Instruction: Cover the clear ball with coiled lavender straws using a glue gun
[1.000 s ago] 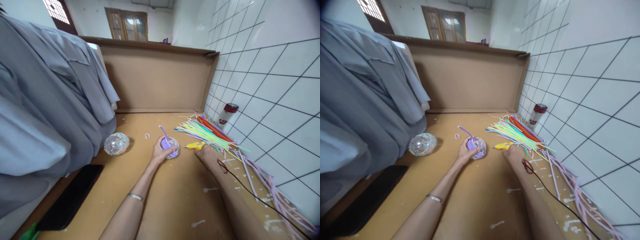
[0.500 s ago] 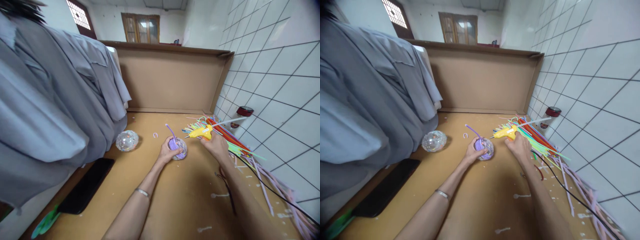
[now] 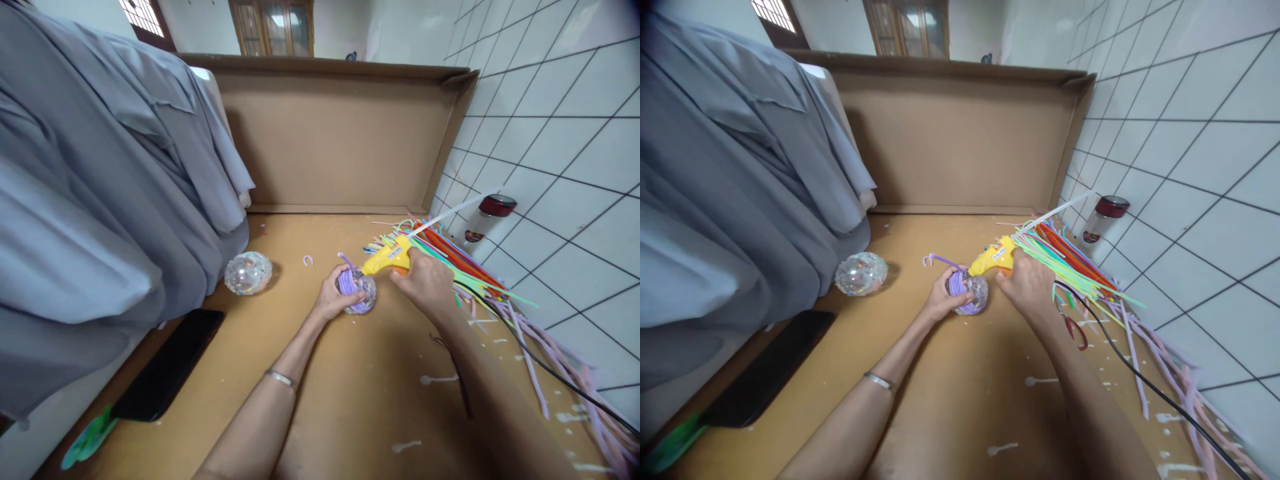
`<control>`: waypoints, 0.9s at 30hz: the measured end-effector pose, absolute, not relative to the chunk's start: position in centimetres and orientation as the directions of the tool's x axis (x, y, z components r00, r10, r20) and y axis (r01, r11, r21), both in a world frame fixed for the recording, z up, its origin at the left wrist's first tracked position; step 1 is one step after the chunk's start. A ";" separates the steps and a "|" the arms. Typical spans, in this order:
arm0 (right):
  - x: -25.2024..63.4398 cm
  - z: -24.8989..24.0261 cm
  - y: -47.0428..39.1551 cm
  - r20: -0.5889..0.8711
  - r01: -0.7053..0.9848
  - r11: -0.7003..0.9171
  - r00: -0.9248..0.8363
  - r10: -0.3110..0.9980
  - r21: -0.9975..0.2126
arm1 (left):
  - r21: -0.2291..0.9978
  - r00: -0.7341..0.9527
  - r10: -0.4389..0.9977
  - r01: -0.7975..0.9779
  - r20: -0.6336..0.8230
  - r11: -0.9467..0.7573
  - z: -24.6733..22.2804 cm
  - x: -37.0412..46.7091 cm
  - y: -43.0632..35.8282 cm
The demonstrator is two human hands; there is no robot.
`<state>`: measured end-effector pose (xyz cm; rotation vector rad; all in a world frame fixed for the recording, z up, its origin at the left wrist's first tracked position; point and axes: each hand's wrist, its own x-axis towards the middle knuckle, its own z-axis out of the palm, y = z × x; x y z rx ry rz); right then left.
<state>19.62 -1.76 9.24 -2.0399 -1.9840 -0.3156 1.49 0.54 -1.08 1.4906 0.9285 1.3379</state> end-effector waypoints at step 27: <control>20.0 8.4 -1.2 0.374 1.000 0.006 -0.014 0.927 0.022 | 0.944 0.157 0.931 -0.015 0.329 -0.331 -1.2 1.7 0.8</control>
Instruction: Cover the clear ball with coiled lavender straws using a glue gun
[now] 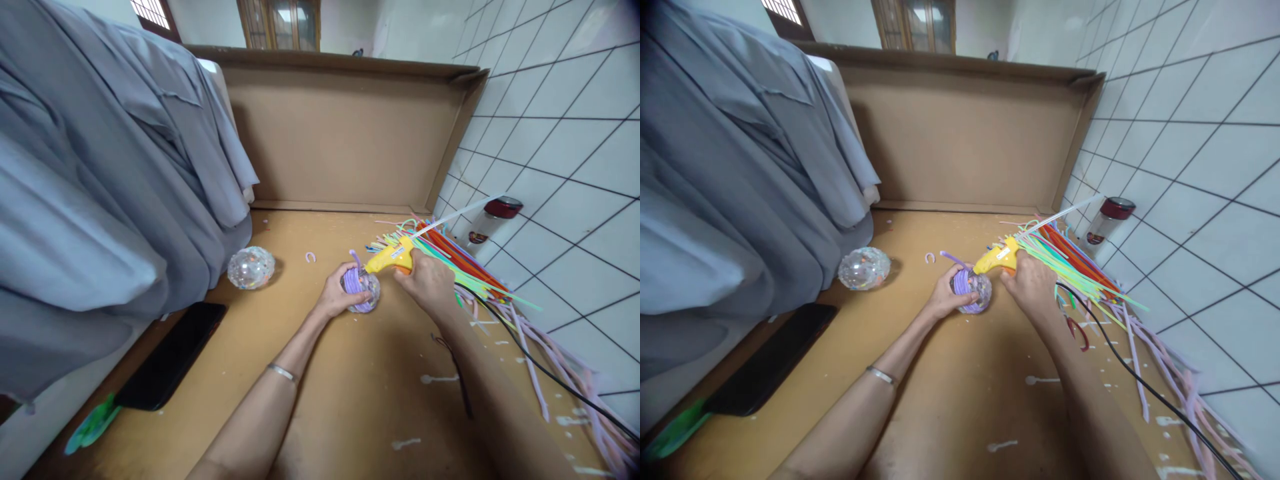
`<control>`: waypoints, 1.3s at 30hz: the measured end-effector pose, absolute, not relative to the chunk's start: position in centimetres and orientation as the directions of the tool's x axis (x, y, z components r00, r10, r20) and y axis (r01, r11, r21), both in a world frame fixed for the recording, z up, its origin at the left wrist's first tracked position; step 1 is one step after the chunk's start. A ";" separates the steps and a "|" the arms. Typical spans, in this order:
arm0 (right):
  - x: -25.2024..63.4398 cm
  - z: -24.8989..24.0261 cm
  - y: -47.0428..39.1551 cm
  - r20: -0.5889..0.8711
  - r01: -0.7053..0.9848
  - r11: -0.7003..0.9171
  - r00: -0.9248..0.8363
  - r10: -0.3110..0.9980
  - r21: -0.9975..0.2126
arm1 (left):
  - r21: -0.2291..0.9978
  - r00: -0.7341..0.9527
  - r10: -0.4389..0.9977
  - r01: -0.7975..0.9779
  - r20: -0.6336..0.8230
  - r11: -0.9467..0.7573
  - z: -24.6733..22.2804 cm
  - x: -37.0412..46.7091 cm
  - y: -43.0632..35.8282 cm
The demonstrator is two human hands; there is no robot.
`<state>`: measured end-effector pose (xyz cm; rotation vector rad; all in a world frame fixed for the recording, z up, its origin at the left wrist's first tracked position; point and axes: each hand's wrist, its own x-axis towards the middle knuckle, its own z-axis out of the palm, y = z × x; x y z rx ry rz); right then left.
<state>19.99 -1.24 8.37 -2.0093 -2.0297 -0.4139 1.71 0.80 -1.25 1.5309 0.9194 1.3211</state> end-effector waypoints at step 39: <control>20.1 9.4 -1.7 0.318 0.999 0.006 -0.019 0.948 0.042 | 0.933 0.169 0.920 -0.003 0.354 -0.359 -1.4 1.8 0.9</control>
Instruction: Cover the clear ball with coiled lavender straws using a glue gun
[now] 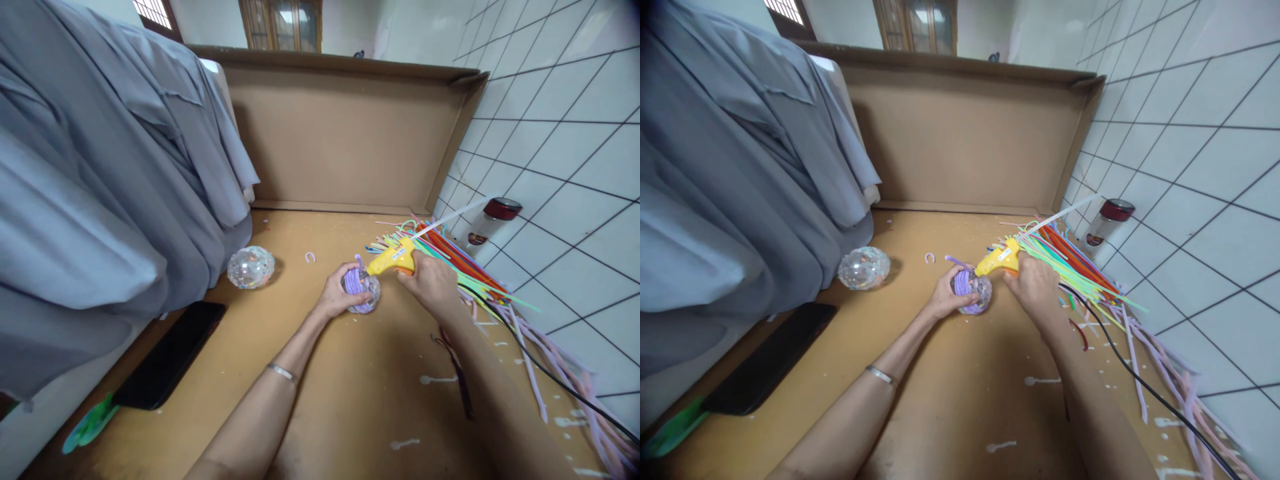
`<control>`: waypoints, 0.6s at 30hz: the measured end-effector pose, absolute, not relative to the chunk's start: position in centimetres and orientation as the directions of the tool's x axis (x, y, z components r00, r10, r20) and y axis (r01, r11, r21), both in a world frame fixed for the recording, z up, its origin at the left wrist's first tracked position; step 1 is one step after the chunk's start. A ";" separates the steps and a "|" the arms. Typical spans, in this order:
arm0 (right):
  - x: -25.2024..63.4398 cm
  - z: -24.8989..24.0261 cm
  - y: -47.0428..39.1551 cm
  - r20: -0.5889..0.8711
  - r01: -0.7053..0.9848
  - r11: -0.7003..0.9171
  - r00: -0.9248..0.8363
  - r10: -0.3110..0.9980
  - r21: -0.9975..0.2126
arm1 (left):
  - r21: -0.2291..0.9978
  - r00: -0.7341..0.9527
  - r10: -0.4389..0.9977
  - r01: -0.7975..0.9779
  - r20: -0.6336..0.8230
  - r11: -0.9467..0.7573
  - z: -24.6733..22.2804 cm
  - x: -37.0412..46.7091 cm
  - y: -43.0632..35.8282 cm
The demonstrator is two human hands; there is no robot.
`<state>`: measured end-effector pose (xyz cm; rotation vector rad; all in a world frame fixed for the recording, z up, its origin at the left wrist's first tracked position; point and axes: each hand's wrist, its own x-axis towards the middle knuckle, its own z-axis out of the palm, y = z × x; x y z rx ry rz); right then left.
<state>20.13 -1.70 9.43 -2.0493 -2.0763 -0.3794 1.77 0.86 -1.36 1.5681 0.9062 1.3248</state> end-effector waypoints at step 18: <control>20.1 9.6 -1.8 0.332 0.999 0.019 -0.029 0.943 0.035 | 0.931 0.169 0.919 0.014 0.357 -0.364 -1.3 1.8 0.9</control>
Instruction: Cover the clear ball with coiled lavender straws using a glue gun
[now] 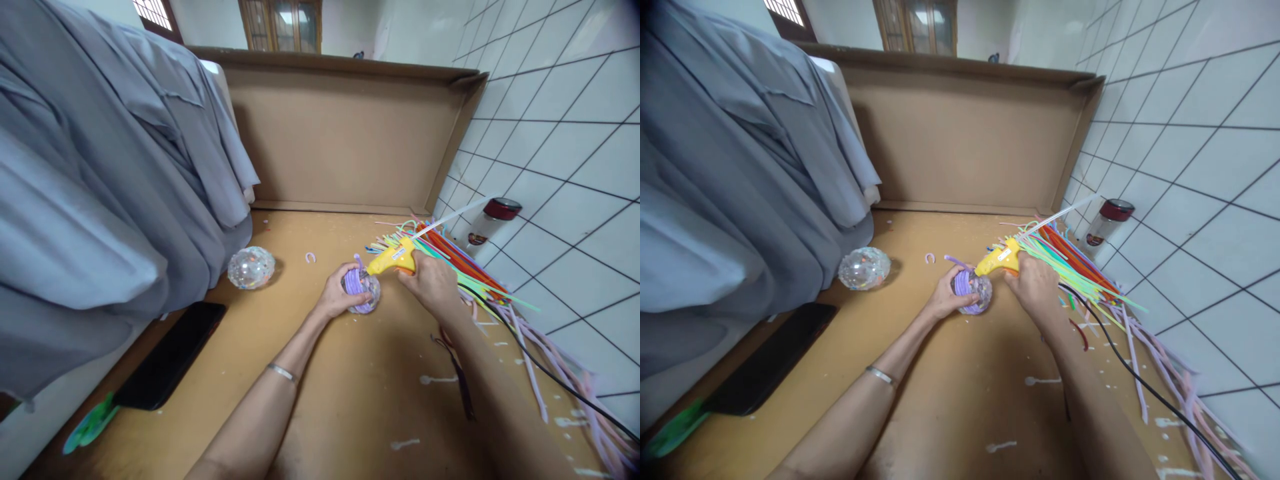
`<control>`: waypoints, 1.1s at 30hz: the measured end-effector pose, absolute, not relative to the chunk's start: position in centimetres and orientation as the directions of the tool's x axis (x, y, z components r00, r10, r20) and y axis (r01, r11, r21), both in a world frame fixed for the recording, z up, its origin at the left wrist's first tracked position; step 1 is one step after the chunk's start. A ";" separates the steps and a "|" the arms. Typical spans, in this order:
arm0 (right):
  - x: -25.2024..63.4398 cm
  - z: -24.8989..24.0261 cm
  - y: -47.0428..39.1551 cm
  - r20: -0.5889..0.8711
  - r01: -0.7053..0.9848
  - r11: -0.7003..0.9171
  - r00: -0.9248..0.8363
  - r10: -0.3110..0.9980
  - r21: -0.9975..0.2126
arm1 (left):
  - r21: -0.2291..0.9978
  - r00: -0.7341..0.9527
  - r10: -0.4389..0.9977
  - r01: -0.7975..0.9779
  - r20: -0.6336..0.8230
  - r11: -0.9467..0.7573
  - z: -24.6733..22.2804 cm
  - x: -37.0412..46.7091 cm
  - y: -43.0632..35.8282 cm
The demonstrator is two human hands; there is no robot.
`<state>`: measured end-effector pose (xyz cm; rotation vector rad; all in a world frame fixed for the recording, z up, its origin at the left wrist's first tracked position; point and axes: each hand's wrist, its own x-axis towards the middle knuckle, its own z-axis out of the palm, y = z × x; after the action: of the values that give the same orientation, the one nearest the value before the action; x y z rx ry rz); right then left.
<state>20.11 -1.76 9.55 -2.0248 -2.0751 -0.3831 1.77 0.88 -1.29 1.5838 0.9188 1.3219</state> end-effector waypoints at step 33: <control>20.3 9.7 -1.9 0.312 0.998 0.032 -0.047 0.949 0.053 | 0.930 0.173 0.917 0.025 0.358 -0.368 -1.6 1.8 1.0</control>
<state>20.29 -1.85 9.70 -2.0265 -2.1105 -0.3813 1.78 0.98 -1.58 1.5957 0.9244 1.3175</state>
